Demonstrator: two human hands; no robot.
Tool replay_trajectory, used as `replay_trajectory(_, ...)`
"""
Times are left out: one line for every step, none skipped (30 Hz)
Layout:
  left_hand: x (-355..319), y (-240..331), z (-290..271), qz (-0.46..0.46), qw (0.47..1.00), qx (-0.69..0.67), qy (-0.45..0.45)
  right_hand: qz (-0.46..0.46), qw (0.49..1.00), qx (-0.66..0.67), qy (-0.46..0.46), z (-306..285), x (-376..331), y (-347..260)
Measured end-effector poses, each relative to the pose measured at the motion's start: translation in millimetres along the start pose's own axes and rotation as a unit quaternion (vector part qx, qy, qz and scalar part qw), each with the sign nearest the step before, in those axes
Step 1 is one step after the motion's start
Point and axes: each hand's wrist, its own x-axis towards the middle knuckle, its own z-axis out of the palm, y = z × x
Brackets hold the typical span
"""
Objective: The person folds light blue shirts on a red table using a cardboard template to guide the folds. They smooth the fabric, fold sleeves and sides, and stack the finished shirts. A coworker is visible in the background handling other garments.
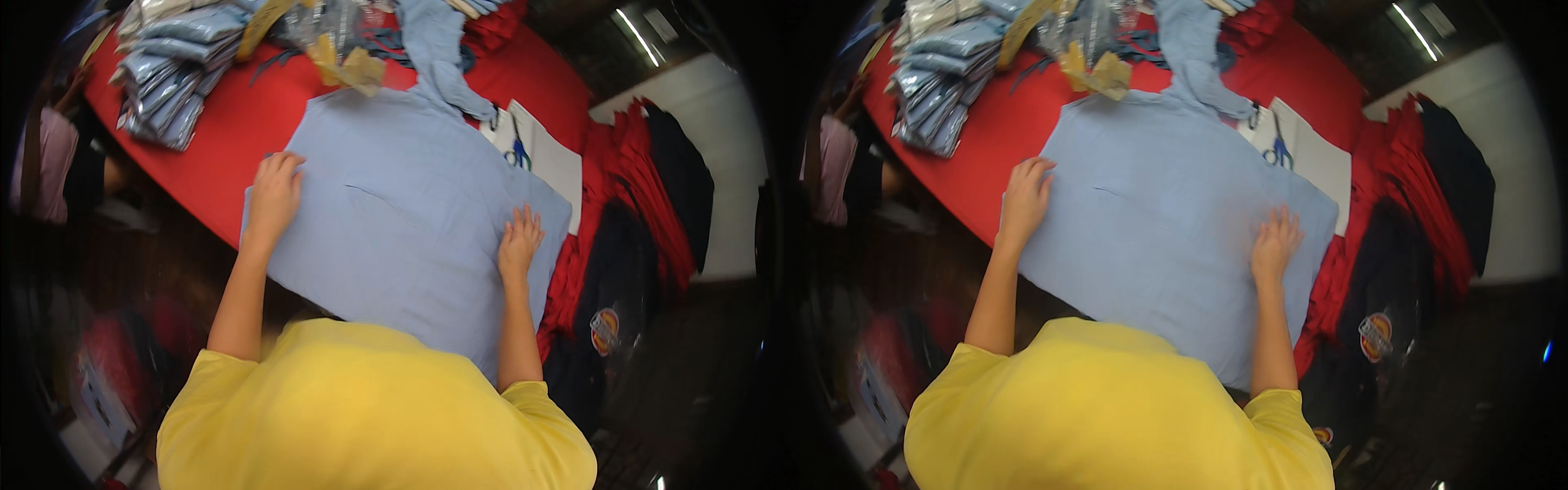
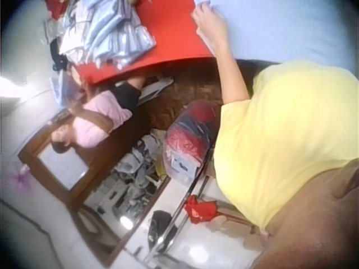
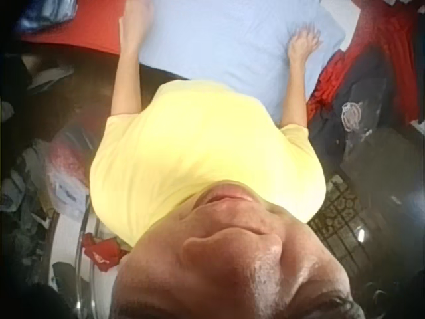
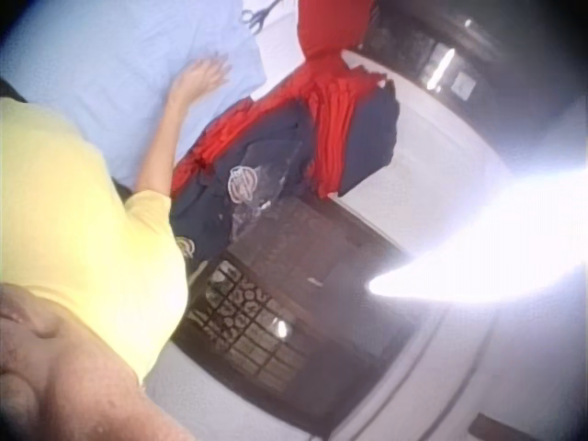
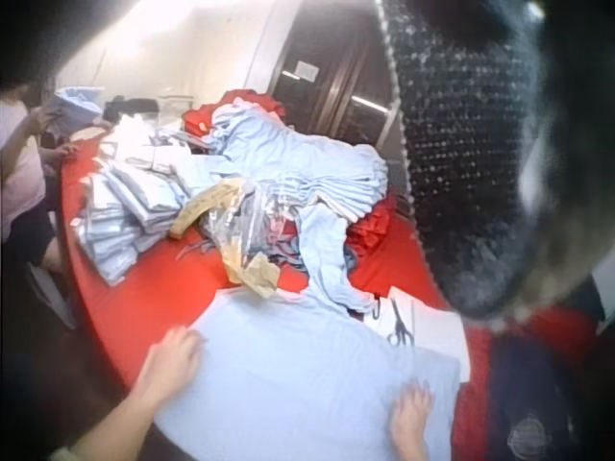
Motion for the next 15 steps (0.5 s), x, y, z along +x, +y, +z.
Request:
replay_trajectory(18, -1, 19, 0.041, 0.999, -0.002, 0.001, 0.007, 1.0, -0.008, 0.018, 1, -9, 21)
replay_trajectory(39, -6, 38, 0.078, 0.997, -0.002, 0.002, 0.01, 0.999, -0.016, 0.034, 1, -17, 32)
replay_trajectory(57, -8, 53, 0.085, 0.994, 0.064, -0.005, 0.021, 0.999, -0.039, 0.013, 2, -22, 35)
replay_trajectory(73, -11, 66, 0.092, 0.987, 0.128, -0.01, 0.032, 0.997, -0.062, -0.008, 3, -21, 35)
replay_trajectory(85, -12, 75, 0.098, 0.976, 0.191, -0.014, 0.043, 0.995, -0.086, -0.031, 4, -17, 35)
replay_trajectory(93, -12, 81, 0.087, 0.978, 0.187, -0.011, 0.086, 0.994, -0.05, -0.047, 4, -15, 37)
replay_trajectory(96, -15, 87, 0.076, 0.98, 0.183, -0.012, 0.131, 0.989, -0.013, -0.064, 5, -14, 39)
replay_trajectory(100, -20, 89, 0.064, 0.981, 0.183, -0.014, 0.138, 0.988, -0.005, -0.064, 4, -11, 41)
replay_trajectory(102, -26, 89, 0.085, 0.983, 0.157, -0.03, 0.145, 0.987, 0.007, -0.067, 2, -12, 43)
replay_trajectory(106, -34, 85, 0.105, 0.984, 0.134, -0.045, 0.137, 0.989, -0.003, -0.052, -2, -12, 40)
replay_trajectory(103, -40, 81, 0.122, 0.984, 0.11, -0.065, 0.13, 0.991, -0.013, -0.042, -8, -14, 37)
replay_trajectory(93, -37, 75, 0.147, 0.984, 0.092, -0.044, 0.132, 0.99, -0.031, -0.04, -15, -33, 43)
replay_trajectory(82, -33, 61, 0.17, 0.983, 0.071, -0.02, 0.121, 0.992, 0.004, -0.022, -26, -59, 49)
replay_trajectory(67, -37, 41, 0.184, 0.98, 0.077, 0.015, 0.107, 0.993, 0.042, 0.007, -43, -82, 52)
replay_trajectory(43, -24, 20, 0.124, 0.991, 0.027, 0.036, 0.095, 0.992, 0.073, 0.044, -56, -109, 57)
